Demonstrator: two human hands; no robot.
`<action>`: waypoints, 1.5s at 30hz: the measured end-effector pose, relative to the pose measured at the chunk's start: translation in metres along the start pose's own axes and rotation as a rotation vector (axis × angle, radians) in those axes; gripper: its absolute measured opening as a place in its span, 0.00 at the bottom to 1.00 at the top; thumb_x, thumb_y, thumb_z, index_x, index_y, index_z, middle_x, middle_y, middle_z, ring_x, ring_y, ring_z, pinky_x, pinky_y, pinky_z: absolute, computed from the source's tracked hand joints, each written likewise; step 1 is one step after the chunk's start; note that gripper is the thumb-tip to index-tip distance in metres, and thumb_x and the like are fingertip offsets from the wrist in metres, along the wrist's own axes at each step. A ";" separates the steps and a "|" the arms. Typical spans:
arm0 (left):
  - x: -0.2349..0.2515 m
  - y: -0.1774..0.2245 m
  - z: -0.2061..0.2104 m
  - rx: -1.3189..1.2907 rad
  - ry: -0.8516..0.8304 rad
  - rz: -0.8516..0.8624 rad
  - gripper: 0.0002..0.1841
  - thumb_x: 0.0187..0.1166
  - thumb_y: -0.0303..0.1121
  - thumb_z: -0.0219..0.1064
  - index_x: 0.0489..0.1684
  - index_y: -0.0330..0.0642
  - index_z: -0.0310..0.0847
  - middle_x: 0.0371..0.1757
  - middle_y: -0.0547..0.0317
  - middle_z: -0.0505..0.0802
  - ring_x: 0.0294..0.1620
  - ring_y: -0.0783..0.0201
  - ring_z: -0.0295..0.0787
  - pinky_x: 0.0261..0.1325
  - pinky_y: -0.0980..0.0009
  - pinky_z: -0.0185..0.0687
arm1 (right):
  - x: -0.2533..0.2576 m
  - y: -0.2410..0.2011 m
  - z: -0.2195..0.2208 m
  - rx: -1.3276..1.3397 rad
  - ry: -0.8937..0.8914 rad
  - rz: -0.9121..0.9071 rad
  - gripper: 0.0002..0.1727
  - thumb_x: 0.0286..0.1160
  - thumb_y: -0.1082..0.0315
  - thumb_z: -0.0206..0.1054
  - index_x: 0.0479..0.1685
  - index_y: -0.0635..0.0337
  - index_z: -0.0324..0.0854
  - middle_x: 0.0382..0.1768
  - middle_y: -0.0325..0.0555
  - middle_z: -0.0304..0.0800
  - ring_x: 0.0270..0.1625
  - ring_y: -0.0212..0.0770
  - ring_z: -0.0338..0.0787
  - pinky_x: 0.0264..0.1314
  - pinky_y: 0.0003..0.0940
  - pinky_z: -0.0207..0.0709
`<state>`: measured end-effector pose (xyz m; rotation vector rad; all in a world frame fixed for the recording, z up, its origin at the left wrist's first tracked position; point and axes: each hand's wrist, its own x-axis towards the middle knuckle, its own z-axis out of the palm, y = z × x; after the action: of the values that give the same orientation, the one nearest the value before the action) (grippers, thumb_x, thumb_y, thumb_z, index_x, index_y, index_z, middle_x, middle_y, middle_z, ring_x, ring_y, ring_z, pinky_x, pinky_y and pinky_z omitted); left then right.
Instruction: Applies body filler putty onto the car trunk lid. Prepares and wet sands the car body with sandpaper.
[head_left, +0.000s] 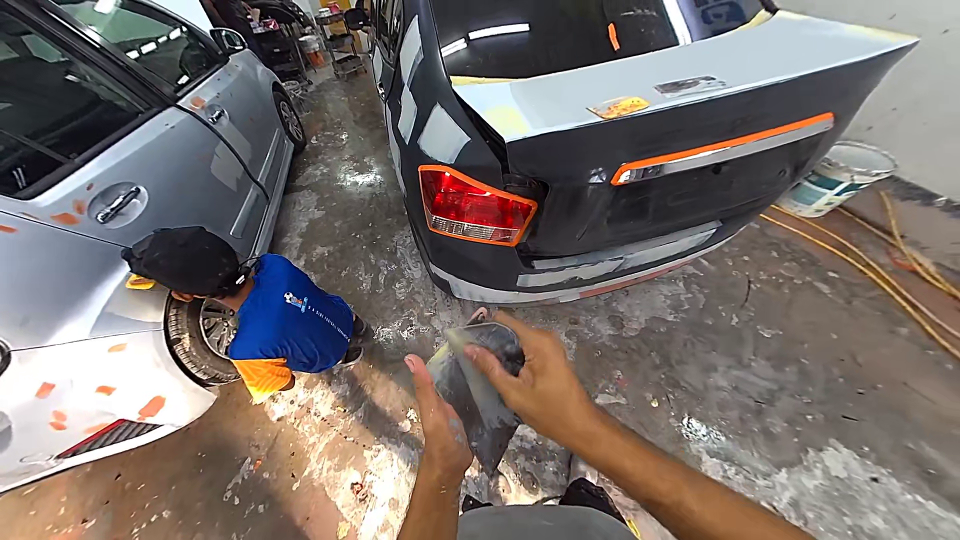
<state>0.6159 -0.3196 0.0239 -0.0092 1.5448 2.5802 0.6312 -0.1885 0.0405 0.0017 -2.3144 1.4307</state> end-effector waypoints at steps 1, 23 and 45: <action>-0.001 0.000 0.001 0.004 -0.004 -0.011 0.40 0.82 0.72 0.40 0.68 0.46 0.75 0.55 0.65 0.94 0.59 0.74 0.90 0.64 0.68 0.88 | 0.002 0.002 -0.003 -0.012 -0.006 0.003 0.15 0.78 0.52 0.70 0.51 0.52 0.88 0.28 0.34 0.90 0.29 0.27 0.88 0.32 0.29 0.85; -0.006 0.006 0.005 -0.020 -0.032 -0.057 0.45 0.75 0.78 0.43 0.73 0.47 0.70 0.57 0.67 0.92 0.61 0.75 0.88 0.64 0.69 0.87 | 0.019 0.002 -0.010 0.063 -0.097 -0.018 0.12 0.78 0.57 0.72 0.48 0.54 0.87 0.32 0.35 0.92 0.33 0.29 0.91 0.37 0.32 0.89; 0.008 -0.008 0.022 -0.098 0.120 0.033 0.41 0.80 0.75 0.36 0.58 0.48 0.79 0.44 0.64 0.95 0.48 0.71 0.94 0.51 0.67 0.93 | 0.030 0.002 -0.012 0.083 -0.346 -0.034 0.14 0.80 0.56 0.69 0.51 0.57 0.87 0.30 0.42 0.89 0.32 0.35 0.89 0.38 0.38 0.86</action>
<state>0.6108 -0.2956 0.0266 -0.1523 1.4661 2.7251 0.6080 -0.1710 0.0540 0.3363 -2.5055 1.6137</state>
